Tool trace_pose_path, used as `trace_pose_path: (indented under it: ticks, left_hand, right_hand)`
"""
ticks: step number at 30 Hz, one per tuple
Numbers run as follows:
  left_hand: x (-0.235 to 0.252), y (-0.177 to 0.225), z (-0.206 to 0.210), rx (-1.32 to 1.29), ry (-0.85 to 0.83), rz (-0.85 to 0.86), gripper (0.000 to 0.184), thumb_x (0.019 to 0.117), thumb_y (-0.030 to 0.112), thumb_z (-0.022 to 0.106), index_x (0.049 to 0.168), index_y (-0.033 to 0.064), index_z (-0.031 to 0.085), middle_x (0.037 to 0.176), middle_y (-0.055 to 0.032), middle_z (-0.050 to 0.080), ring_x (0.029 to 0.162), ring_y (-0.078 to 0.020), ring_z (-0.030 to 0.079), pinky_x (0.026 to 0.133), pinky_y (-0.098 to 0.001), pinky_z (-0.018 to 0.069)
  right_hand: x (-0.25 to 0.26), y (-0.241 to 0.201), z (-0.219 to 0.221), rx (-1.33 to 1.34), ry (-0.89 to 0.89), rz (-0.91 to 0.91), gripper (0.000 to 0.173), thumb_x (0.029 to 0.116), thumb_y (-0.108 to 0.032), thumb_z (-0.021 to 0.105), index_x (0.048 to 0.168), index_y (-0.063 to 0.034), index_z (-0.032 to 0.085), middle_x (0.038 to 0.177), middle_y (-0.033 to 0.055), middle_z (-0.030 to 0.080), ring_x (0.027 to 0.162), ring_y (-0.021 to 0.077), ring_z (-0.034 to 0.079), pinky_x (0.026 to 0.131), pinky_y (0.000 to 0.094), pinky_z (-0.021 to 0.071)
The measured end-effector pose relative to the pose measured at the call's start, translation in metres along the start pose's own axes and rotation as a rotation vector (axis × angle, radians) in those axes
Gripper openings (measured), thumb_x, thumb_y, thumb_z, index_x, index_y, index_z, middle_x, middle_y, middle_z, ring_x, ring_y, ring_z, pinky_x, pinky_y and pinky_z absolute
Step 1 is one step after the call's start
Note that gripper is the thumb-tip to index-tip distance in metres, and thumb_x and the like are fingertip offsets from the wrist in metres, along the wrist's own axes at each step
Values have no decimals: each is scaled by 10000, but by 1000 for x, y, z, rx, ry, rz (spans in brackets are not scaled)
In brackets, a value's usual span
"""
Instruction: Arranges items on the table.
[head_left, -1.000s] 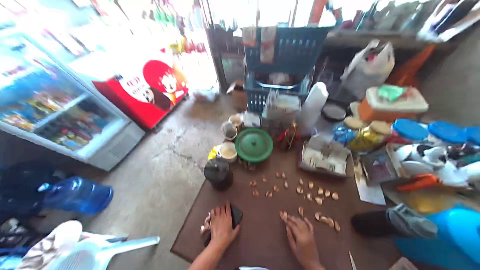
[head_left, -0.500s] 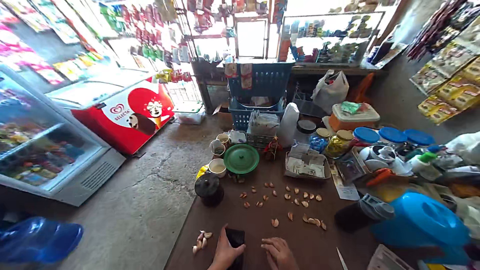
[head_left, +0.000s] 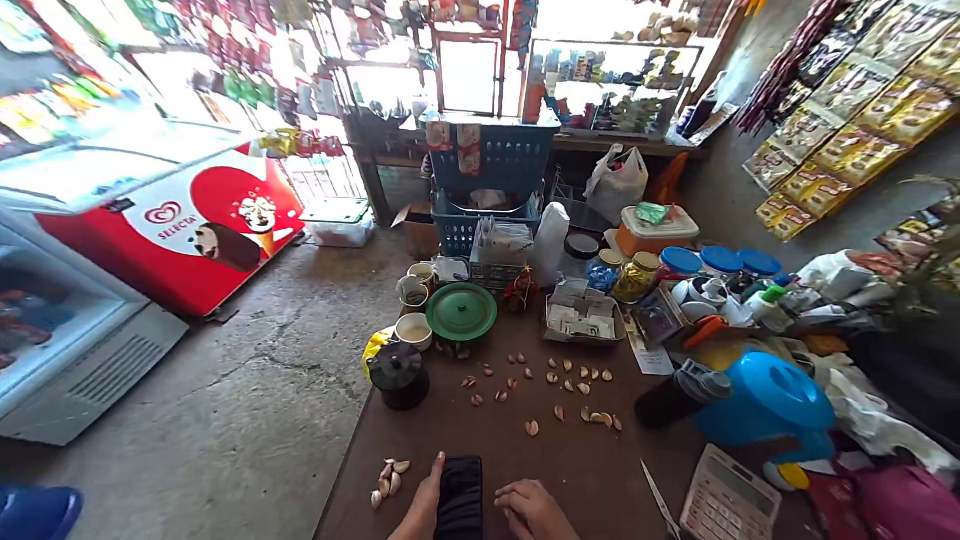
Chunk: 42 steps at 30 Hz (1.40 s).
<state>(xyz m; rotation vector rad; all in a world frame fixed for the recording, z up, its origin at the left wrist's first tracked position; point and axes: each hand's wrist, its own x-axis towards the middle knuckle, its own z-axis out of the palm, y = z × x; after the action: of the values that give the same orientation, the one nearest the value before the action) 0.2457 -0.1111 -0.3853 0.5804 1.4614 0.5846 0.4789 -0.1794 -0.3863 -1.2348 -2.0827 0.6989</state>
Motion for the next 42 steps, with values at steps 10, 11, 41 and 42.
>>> trace_pose_path:
  ticks: [10,11,41,42]
  left_hand:
    - [-25,57,-19,189,64,169,703,1107,513,263,1359,-77,550,1405,-285,549,1337,-349,524,1120,-527,419]
    - [-20,62,-26,168,89,174,737,1099,543,253,1340,-80,563,1380,-298,563,1317,-375,534,1107,-556,418]
    - [45,74,-116,10,221,770,699,1091,414,3,1402,-55,418,1364,-122,550,1149,-132,606,997,-316,492]
    - [37,65,-119,38,229,775,669,1094,406,21,1436,-44,379,1431,-122,499,1223,-136,572,1044,-319,467]
  right_hand:
    - [-7,-19,-3,-52,0,105,256,978,-93,573,1140,-35,762,1223,136,734,1154,325,692,1019,540,524]
    - [-7,-22,-3,-50,-2,121,261,986,-95,562,1145,-37,760,1228,136,732,1154,321,692,1025,535,518]
    - [-31,-36,10,-219,122,530,216,988,-77,590,1111,-31,761,1273,135,701,1164,317,666,1022,507,508]
    - [-36,-31,8,-234,138,558,219,988,-80,591,1117,-21,758,1301,156,682,1189,342,649,1032,512,504]
